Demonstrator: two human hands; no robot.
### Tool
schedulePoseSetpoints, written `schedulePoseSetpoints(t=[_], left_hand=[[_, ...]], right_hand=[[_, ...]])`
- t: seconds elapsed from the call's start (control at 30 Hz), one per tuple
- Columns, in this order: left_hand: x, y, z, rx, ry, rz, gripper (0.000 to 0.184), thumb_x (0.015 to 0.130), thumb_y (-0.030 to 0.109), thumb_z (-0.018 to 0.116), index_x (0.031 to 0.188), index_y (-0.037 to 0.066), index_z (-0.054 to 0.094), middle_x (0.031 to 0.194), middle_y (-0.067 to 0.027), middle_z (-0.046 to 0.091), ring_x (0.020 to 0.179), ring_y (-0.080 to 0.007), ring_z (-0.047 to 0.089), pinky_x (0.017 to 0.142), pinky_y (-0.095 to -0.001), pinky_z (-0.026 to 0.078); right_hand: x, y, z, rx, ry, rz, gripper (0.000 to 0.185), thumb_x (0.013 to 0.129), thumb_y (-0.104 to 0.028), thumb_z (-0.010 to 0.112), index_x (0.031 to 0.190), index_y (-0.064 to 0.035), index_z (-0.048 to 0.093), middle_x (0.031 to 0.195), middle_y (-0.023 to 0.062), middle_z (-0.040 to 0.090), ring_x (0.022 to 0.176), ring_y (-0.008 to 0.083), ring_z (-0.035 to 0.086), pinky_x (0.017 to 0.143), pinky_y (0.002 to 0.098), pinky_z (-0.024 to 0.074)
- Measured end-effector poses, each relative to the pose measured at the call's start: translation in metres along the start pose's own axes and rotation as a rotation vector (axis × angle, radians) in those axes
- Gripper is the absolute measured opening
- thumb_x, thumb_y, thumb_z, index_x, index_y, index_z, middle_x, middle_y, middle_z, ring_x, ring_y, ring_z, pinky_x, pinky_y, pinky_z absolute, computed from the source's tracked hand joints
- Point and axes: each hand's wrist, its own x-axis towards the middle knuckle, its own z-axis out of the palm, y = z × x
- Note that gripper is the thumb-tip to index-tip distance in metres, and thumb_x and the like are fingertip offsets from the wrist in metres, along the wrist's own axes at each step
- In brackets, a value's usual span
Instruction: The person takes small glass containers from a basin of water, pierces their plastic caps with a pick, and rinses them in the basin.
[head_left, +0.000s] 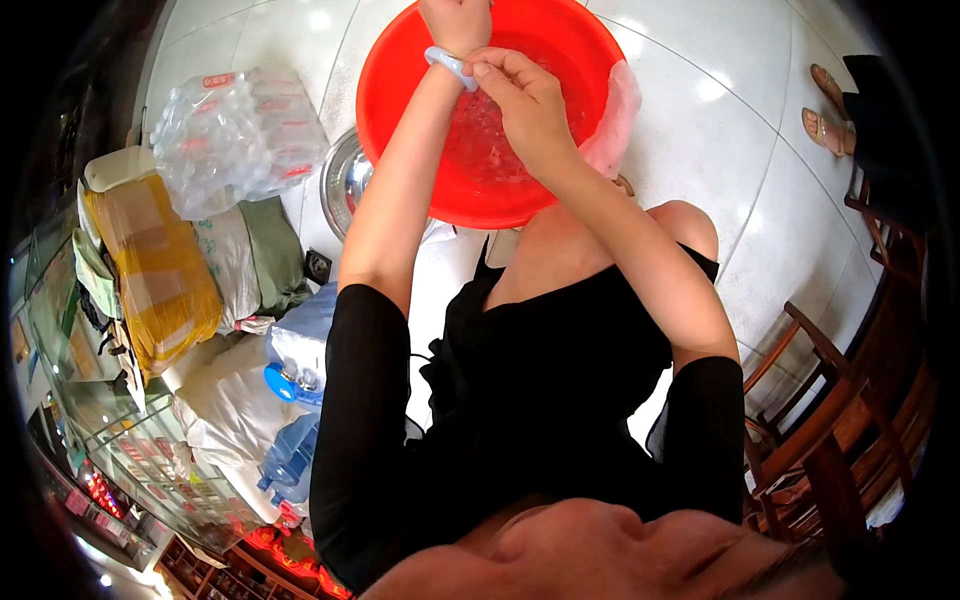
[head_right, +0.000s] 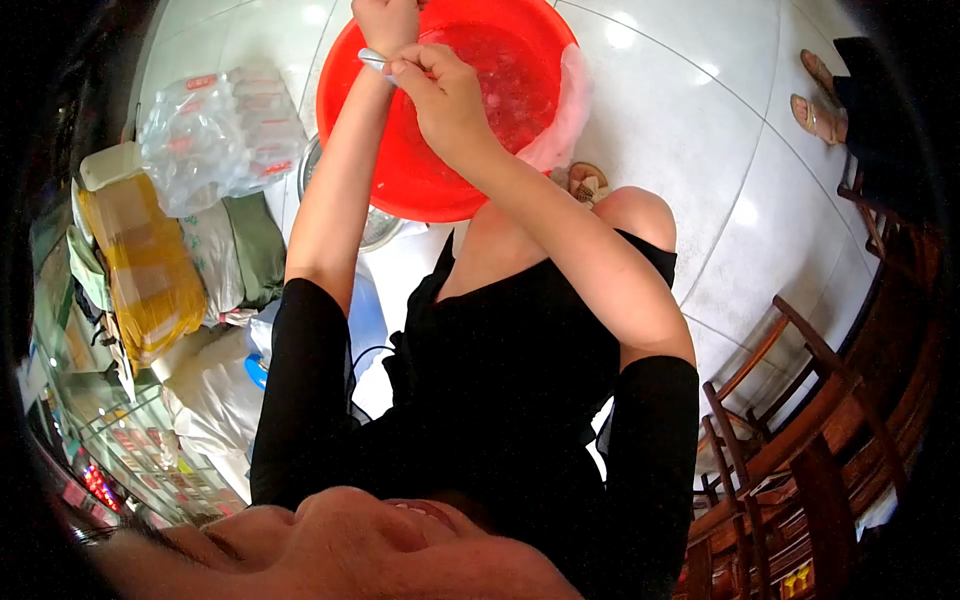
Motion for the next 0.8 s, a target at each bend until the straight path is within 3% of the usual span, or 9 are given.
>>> schedulePoseSetpoints(t=[0.07, 0.13, 0.17, 0.23, 0.27, 0.33, 0.37, 0.67, 0.8], left_hand=[[0.004, 0.002, -0.001, 0.067, 0.002, 0.031, 0.016, 0.083, 0.004, 0.045, 0.095, -0.001, 0.055, 0.068, -0.0045, 0.054, 0.054, -0.0074, 0.048, 0.047, -0.0194, 0.038], [0.007, 0.003, 0.000, 0.015, 0.058, 0.091, 0.017, 0.081, 0.003, 0.045, 0.094, 0.000, 0.055, 0.070, -0.0066, 0.055, 0.057, -0.0097, 0.050, 0.051, -0.0216, 0.041], [0.005, 0.003, 0.002, 0.013, 0.055, 0.090, 0.017, 0.081, 0.003, 0.045, 0.094, 0.000, 0.055, 0.070, -0.0066, 0.055, 0.057, -0.0097, 0.050, 0.051, -0.0216, 0.041], [0.002, 0.004, 0.009, 0.286, 0.063, 0.341, 0.018, 0.079, 0.003, 0.044, 0.094, 0.001, 0.055, 0.076, -0.0120, 0.058, 0.065, -0.0191, 0.056, 0.058, -0.0290, 0.046], [0.002, 0.005, 0.011, 0.284, 0.068, 0.343, 0.018, 0.079, 0.003, 0.044, 0.094, 0.001, 0.055, 0.076, -0.0120, 0.058, 0.065, -0.0191, 0.056, 0.058, -0.0290, 0.046], [0.001, 0.010, 0.014, 0.502, 0.018, 0.497, 0.020, 0.077, 0.003, 0.044, 0.093, 0.001, 0.056, 0.084, -0.0166, 0.058, 0.076, -0.0293, 0.057, 0.067, -0.0361, 0.047], [-0.001, 0.013, 0.016, 0.491, -0.008, 0.446, 0.020, 0.077, 0.003, 0.046, 0.094, 0.002, 0.056, 0.090, -0.0180, 0.057, 0.082, -0.0348, 0.056, 0.071, -0.0400, 0.046], [0.000, 0.031, 0.024, 0.990, -0.227, 0.529, 0.021, 0.077, 0.005, 0.043, 0.096, 0.005, 0.053, 0.093, -0.0149, 0.055, 0.078, -0.0344, 0.056, 0.063, -0.0430, 0.046], [0.002, 0.016, 0.021, 1.210, -0.399, 0.513, 0.019, 0.076, 0.004, 0.043, 0.092, 0.004, 0.053, 0.089, -0.0149, 0.055, 0.074, -0.0313, 0.057, 0.060, -0.0421, 0.046]], right_hand=[[-0.002, -0.003, 0.001, 0.008, 0.009, 0.007, 0.015, 0.082, -0.014, 0.053, 0.086, -0.0004, 0.060, 0.085, 0.0067, 0.057, 0.076, 0.0105, 0.050, 0.069, 0.0232, 0.0397], [-0.003, -0.010, -0.003, 0.077, -0.020, 0.270, 0.016, 0.086, -0.013, 0.051, 0.095, -0.0027, 0.058, 0.090, 0.0015, 0.057, 0.086, 0.0098, 0.051, 0.077, 0.0254, 0.0415], [-0.002, -0.014, -0.003, 0.076, -0.017, 0.269, 0.016, 0.086, -0.013, 0.051, 0.095, -0.0027, 0.058, 0.090, 0.0015, 0.057, 0.086, 0.0098, 0.051, 0.077, 0.0254, 0.0415], [0.002, -0.021, -0.003, 0.373, 0.015, 0.396, 0.016, 0.084, -0.016, 0.054, 0.094, -0.0043, 0.060, 0.089, 0.0014, 0.058, 0.082, 0.0103, 0.051, 0.073, 0.0249, 0.0416], [0.004, -0.022, -0.005, 0.370, 0.010, 0.395, 0.016, 0.084, -0.016, 0.054, 0.094, -0.0043, 0.060, 0.089, 0.0014, 0.058, 0.082, 0.0103, 0.051, 0.073, 0.0249, 0.0416], [0.008, -0.020, -0.008, 0.465, -0.012, 0.445, 0.018, 0.084, -0.016, 0.054, 0.097, -0.0042, 0.058, 0.092, 0.0017, 0.058, 0.085, 0.0112, 0.052, 0.075, 0.0268, 0.0429], [0.008, -0.019, -0.008, 0.464, -0.011, 0.445, 0.018, 0.084, -0.016, 0.054, 0.097, -0.0042, 0.058, 0.092, 0.0017, 0.058, 0.085, 0.0112, 0.052, 0.075, 0.0268, 0.0429], [0.004, -0.017, -0.004, 0.548, -0.137, 0.424, 0.018, 0.085, -0.017, 0.052, 0.097, -0.0045, 0.059, 0.097, 0.0030, 0.057, 0.090, 0.0122, 0.051, 0.076, 0.0283, 0.0416], [-0.010, -0.021, 0.001, 0.387, -0.234, 0.485, 0.022, 0.087, -0.018, 0.050, 0.101, -0.0016, 0.055, 0.102, 0.0067, 0.054, 0.099, 0.0167, 0.050, 0.089, 0.0335, 0.0406]])
